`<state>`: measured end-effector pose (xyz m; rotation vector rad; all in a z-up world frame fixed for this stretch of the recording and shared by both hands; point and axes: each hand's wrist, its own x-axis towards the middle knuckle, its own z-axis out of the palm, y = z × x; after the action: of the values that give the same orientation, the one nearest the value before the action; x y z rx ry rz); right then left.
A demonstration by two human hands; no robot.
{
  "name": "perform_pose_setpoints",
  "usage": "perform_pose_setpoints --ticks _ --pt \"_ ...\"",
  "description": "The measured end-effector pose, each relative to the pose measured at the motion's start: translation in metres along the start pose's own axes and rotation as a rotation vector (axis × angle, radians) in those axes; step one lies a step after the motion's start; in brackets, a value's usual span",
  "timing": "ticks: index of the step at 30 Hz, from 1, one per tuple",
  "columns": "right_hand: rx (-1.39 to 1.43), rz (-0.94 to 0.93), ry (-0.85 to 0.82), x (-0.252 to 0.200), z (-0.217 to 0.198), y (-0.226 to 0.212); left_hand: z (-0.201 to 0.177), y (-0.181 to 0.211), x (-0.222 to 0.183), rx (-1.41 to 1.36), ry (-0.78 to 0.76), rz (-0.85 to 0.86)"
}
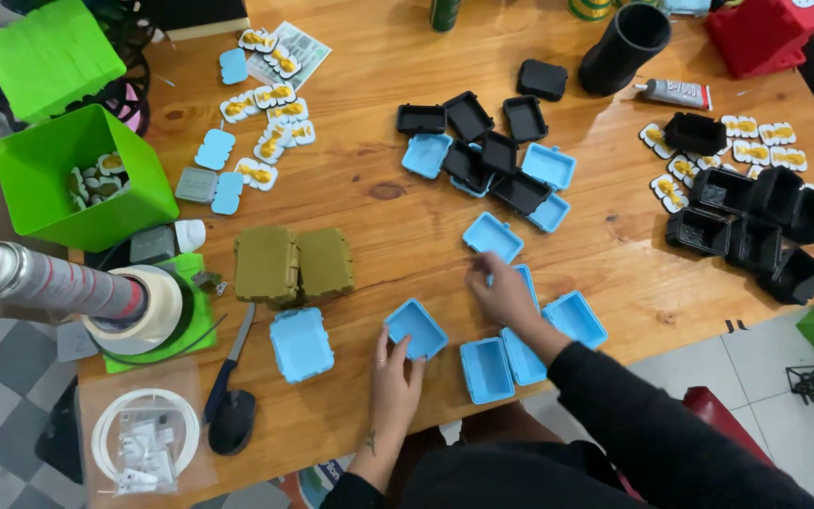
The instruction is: Sort, nest, and stack 3D printed plastic boxes on a wooden workbench.
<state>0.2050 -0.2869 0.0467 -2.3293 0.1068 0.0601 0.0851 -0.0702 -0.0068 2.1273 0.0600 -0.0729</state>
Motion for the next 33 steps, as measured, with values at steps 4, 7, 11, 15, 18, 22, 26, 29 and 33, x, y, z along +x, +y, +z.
perform_pose_setpoints --ticks 4,7,11,15,18,22,26,29,33 --pt "-0.481 0.084 0.001 0.058 0.002 0.073 0.003 -0.017 0.01 0.206 0.05 0.058" --pt "-0.661 0.005 -0.129 0.073 0.011 0.089 -0.009 -0.021 0.004 0.217 -0.062 -0.056" --pt "-0.702 -0.265 -0.008 0.073 0.015 0.088 -0.022 -0.033 -0.026 0.257 -0.078 0.091" --pt "-0.711 -0.264 -0.25 0.044 -0.034 0.01 -0.049 0.005 -0.043 0.23 0.01 0.163" --pt "-0.765 -0.259 -0.71 -0.006 -0.062 -0.063 -0.068 0.054 -0.047 -0.022 -0.088 0.086" --pt "-0.692 -0.433 -1.132 -0.052 -0.04 -0.09 -0.069 0.085 -0.042 -0.128 -0.371 -0.048" --pt "-0.526 -0.493 -0.8 -0.063 -0.027 -0.108 -0.038 0.06 -0.046 -0.507 -0.369 -0.383" --pt "-0.438 -0.524 -0.598 -0.076 -0.021 -0.109 -0.027 0.056 -0.045 -0.905 -0.093 -0.631" --pt "-0.404 -0.566 -0.627 -0.099 0.004 -0.088 -0.008 0.031 -0.05 -1.22 -0.017 -0.718"
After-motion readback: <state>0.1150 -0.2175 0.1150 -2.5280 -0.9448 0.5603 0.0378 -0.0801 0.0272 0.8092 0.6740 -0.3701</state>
